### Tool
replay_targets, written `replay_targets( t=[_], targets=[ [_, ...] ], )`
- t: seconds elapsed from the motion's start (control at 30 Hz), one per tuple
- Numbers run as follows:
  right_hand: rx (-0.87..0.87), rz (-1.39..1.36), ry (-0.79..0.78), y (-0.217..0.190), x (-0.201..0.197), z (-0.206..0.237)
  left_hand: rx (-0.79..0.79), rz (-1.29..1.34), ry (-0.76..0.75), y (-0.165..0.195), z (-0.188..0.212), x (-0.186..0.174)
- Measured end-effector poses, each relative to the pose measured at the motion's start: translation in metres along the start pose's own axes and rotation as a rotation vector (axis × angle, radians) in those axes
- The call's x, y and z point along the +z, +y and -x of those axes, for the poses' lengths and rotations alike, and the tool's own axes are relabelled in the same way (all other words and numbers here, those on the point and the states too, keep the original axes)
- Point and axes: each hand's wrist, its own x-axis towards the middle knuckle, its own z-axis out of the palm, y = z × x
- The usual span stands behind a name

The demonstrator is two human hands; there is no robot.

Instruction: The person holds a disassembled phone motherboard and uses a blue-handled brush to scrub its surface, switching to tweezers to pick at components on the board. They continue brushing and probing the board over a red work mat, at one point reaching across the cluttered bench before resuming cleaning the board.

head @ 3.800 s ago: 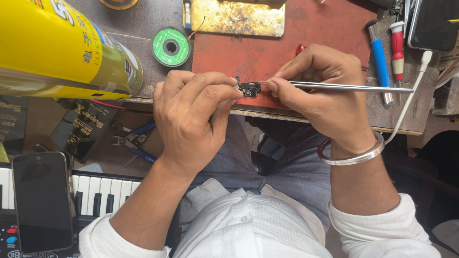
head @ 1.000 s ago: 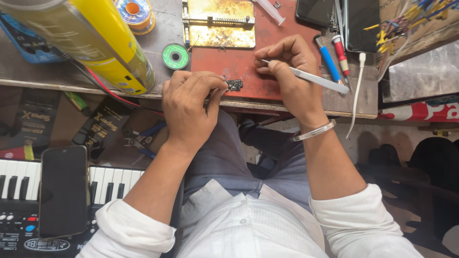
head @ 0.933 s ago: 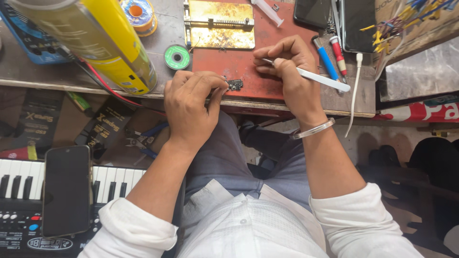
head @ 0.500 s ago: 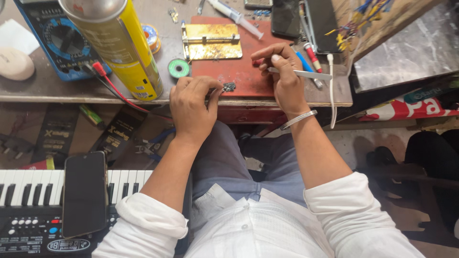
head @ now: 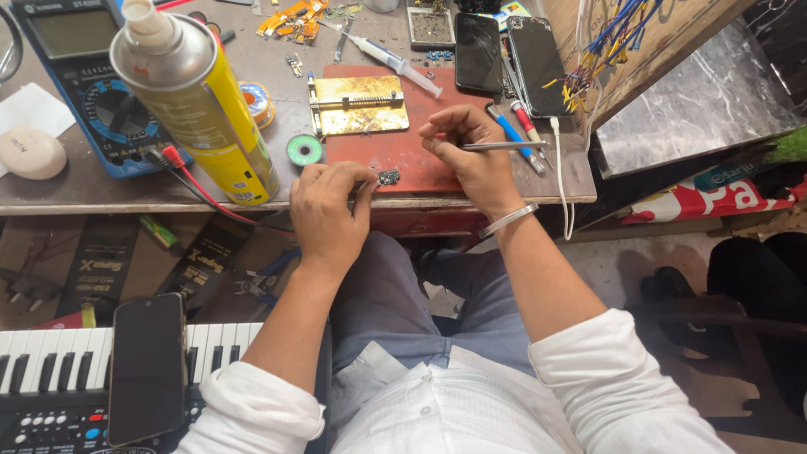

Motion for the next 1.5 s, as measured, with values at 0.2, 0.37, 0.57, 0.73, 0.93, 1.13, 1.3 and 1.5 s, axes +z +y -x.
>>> replay_targets(
  t=[0.2, 0.37, 0.57, 0.73, 0.93, 1.13, 1.3, 1.5],
  targets=[
    [0.015, -0.059, 0.014, 0.007, -0.006, 0.004, -0.022, 0.015, -0.016, 0.004, -0.002, -0.003],
    [0.064, -0.057, 0.042, 0.009, -0.01, 0.012, -0.039, 0.021, -0.037, 0.008, -0.002, -0.008],
    [0.033, -0.009, 0.031, 0.008, -0.012, 0.018, -0.053, 0.023, -0.047, 0.011, -0.002, -0.01],
    [0.091, -0.021, 0.078, 0.004, -0.013, 0.022, -0.063, 0.039, -0.064, 0.014, -0.002, -0.014],
    [0.077, -0.117, 0.044, 0.0, -0.014, 0.02, -0.072, 0.049, -0.042, 0.014, -0.002, -0.015],
    [0.084, -0.184, 0.09, 0.0, -0.014, 0.02, -0.097, 0.051, -0.042, 0.013, -0.001, -0.013],
    [0.02, -0.194, 0.092, -0.001, -0.014, 0.024, -0.108, 0.055, -0.029, 0.015, -0.002, -0.014],
    [-0.04, -0.251, 0.104, 0.002, -0.019, 0.03, -0.107, 0.023, -0.088, 0.017, -0.002, -0.017]
  ],
)
